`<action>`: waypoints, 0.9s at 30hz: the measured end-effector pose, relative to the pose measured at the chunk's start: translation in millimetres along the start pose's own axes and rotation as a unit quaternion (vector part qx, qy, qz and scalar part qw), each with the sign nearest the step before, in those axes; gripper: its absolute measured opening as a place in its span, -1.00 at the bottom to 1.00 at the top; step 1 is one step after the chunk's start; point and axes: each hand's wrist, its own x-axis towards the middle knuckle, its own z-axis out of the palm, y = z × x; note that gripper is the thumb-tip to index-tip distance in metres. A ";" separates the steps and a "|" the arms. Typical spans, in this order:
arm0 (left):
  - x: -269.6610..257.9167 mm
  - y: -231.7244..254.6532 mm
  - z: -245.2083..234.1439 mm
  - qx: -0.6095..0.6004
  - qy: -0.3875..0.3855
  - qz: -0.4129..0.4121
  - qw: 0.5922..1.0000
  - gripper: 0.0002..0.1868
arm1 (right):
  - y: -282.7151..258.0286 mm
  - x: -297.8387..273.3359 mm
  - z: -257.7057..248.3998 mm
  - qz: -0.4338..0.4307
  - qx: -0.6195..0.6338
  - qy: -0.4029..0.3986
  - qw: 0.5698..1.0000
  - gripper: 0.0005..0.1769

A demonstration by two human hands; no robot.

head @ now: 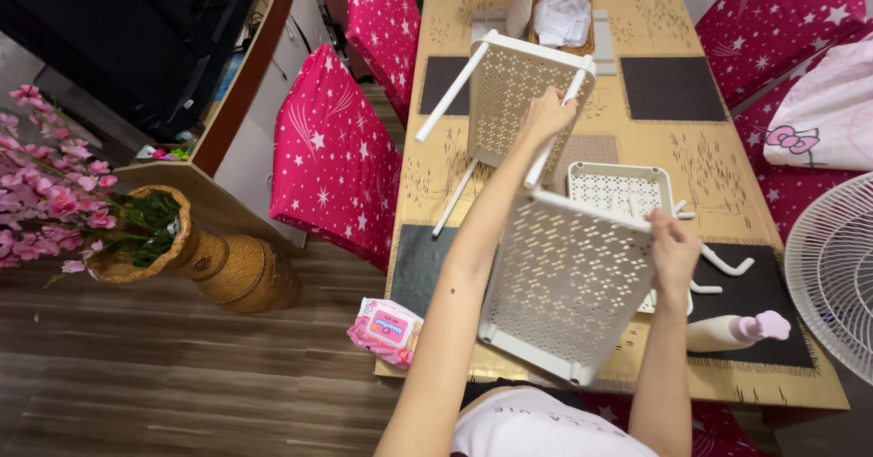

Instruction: The person disassembles a white plastic three-tier storage rack on a dining table. They remove the handles, detach the trays from the frame, and separate the legs from the tray supports, leaving the components in pieces on the table.

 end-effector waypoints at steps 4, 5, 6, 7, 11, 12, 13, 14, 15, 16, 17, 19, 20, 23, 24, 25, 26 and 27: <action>-0.6 -21.3 -7.7 -0.063 -0.058 0.028 0.996 -0.38 | 32.3 25.4 -41.8 -0.080 -0.104 0.038 0.991 -0.60; -1.6 -24.6 -10.9 -0.063 -0.077 0.013 0.995 -0.38 | 37.2 32.4 -54.3 -0.098 -0.110 0.047 0.988 -0.63; -5.3 -29.7 -15.2 -0.064 -0.095 -0.002 0.993 -0.38 | 41.1 40.2 -64.7 -0.043 -0.102 0.072 0.991 -0.56; -10.0 -33.6 -18.7 -0.056 -0.079 0.022 0.995 -0.39 | 43.2 48.9 -75.6 0.011 -0.094 0.098 0.991 -0.49; -42.3 -50.8 -31.5 -0.075 -0.033 0.109 0.991 -0.40 | 39.9 81.0 -106.8 0.001 -0.048 0.169 0.984 -0.44; -51.5 -54.9 -34.9 -0.092 -0.025 0.128 0.987 -0.40 | 37.6 86.9 -110.7 -0.034 -0.063 0.190 0.979 -0.45; -59.1 -57.2 -38.2 -0.103 -0.037 0.119 0.987 -0.39 | 33.8 94.7 -115.0 -0.038 -0.067 0.208 0.975 -0.45; -66.3 -58.8 -41.5 -0.115 -0.048 0.111 0.986 -0.38 | 30.0 102.6 -118.1 -0.045 -0.054 0.234 0.970 -0.46; -74.2 -60.2 -44.5 -0.126 -0.060 0.101 0.985 -0.37 | 27.6 108.2 -120.1 -0.052 -0.039 0.261 0.963 -0.47; -81.3 -60.6 -47.9 -0.144 -0.071 0.084 0.983 -0.36 | 25.8 113.0 -121.4 -0.061 -0.022 0.288 0.955 -0.48; -87.6 -59.1 -50.3 -0.161 -0.082 0.068 0.981 -0.35 | 25.1 116.6 -121.9 -0.066 0.002 0.319 0.945 -0.48; -98.2 -50.7 -52.4 -0.161 -0.082 0.075 0.981 -0.35 | 27.1 121.1 -118.9 -0.076 0.052 0.372 0.924 -0.50; -103.6 -45.2 -52.7 -0.144 -0.070 0.098 0.982 -0.37 | 29.6 121.1 -115.8 -0.008 0.071 0.400 0.914 -0.46; -121.5 -27.9 -52.1 -0.146 -0.132 0.040 0.980 -0.38 | 39.8 114.1 -102.9 -0.017 0.228 0.404 0.886 -0.44; -128.1 -23.8 -52.4 -0.154 -0.170 -0.001 0.973 -0.36 | 42.6 111.2 -98.9 0.025 0.229 0.425 0.875 -0.43; -134.2 -21.2 -53.8 -0.151 -0.161 0.025 0.975 -0.34 | 44.9 108.5 -94.8 0.069 0.229 0.444 0.864 -0.41; -139.6 -18.6 -54.3 -0.148 -0.153 0.051 0.976 -0.30 | 47.4 105.4 -89.7 0.113 0.229 0.460 0.850 -0.39; -142.3 -14.8 -54.4 -0.145 -0.145 0.080 0.975 -0.26 | 49.1 103.4 -85.1 0.100 0.283 0.458 0.837 -0.39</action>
